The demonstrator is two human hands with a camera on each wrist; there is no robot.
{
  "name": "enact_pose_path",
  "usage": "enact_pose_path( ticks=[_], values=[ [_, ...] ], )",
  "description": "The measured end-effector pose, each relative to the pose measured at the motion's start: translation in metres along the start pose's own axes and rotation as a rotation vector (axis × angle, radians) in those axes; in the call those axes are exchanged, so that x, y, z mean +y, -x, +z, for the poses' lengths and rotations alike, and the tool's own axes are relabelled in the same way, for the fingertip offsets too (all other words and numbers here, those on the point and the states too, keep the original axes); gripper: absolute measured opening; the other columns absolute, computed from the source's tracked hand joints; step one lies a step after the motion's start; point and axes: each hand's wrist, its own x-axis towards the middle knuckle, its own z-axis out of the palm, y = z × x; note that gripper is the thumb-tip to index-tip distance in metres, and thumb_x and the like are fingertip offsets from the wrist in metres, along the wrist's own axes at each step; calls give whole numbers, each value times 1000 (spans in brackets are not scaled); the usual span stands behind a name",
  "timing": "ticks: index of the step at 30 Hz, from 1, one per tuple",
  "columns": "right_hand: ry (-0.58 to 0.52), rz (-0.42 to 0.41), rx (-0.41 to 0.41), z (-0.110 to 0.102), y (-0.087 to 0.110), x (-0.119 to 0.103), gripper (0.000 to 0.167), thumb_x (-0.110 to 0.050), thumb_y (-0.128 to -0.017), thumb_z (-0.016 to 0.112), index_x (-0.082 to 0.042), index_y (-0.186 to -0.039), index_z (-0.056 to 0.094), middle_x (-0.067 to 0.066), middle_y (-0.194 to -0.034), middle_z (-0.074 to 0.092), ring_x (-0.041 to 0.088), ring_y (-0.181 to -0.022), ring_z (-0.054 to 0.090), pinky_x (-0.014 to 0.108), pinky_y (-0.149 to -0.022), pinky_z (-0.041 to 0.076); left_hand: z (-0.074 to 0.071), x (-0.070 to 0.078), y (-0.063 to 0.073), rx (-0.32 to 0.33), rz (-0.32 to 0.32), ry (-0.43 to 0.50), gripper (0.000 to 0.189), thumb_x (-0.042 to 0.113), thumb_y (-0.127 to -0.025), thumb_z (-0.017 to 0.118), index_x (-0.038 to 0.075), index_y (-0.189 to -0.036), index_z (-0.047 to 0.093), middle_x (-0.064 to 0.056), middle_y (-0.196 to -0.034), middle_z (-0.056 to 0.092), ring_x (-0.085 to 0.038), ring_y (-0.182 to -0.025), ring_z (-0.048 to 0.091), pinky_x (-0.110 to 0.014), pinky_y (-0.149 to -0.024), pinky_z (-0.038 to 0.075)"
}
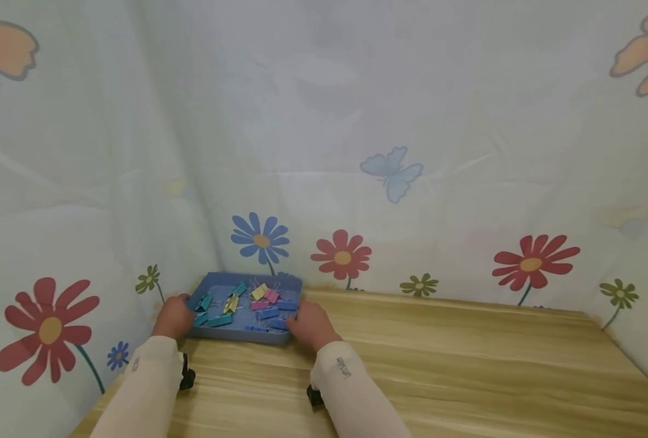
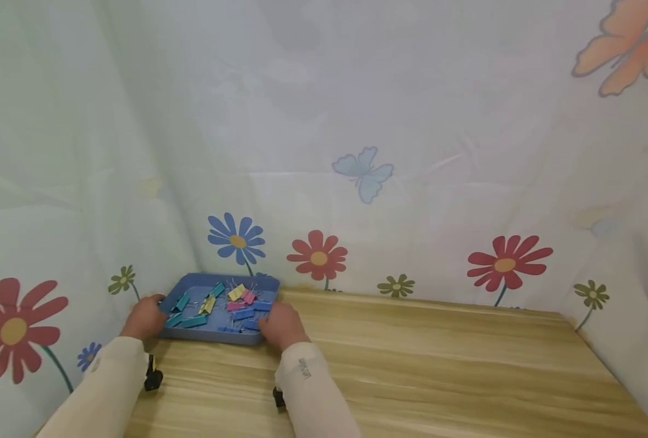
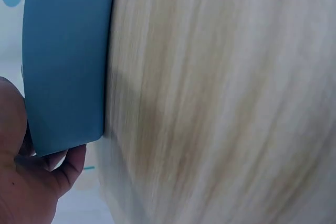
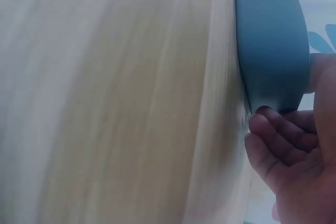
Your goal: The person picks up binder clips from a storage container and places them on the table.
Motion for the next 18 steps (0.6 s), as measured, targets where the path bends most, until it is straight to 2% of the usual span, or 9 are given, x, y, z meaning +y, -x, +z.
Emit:
enact_pose_path(
  ticks=[5, 11, 14, 18],
  values=[
    [-11, -16, 17, -8, 5, 12, 13, -20, -90, 58, -9, -83, 59, 2, -69, 53, 18, -62, 51, 30, -57, 43, 5, 9, 0, -37, 31, 15, 50, -3, -83, 46, -20, -130, 43, -39, -128, 50, -50, -117, 51, -58, -97, 42],
    [-26, 28, 7, -23, 14, 34, 14, -22, -92, 56, -9, -88, 59, 1, -65, 51, 16, -56, 52, 29, -53, 44, 11, 22, 1, -102, 121, 79, 52, -1, -79, 42, -21, -128, 44, -39, -127, 51, -48, -117, 52, -57, -96, 44],
    [-42, 40, -3, -35, 22, 44, 19, -22, -92, 56, -5, -99, 61, 2, -63, 52, 17, -53, 53, 29, -51, 45, 15, 31, 1, -150, 125, 108, 52, 0, -82, 40, -19, -130, 44, -38, -130, 50, -47, -120, 50, -57, -98, 43],
    [-60, 55, -10, -53, 35, 57, 37, -21, -92, 55, -1, -123, 57, 3, -70, 58, 16, -56, 55, 29, -52, 46, 20, 47, 3, -216, 112, 147, 49, 2, -86, 43, -15, -132, 44, -34, -127, 53, -39, -111, 54, -53, -93, 46]
  ],
)
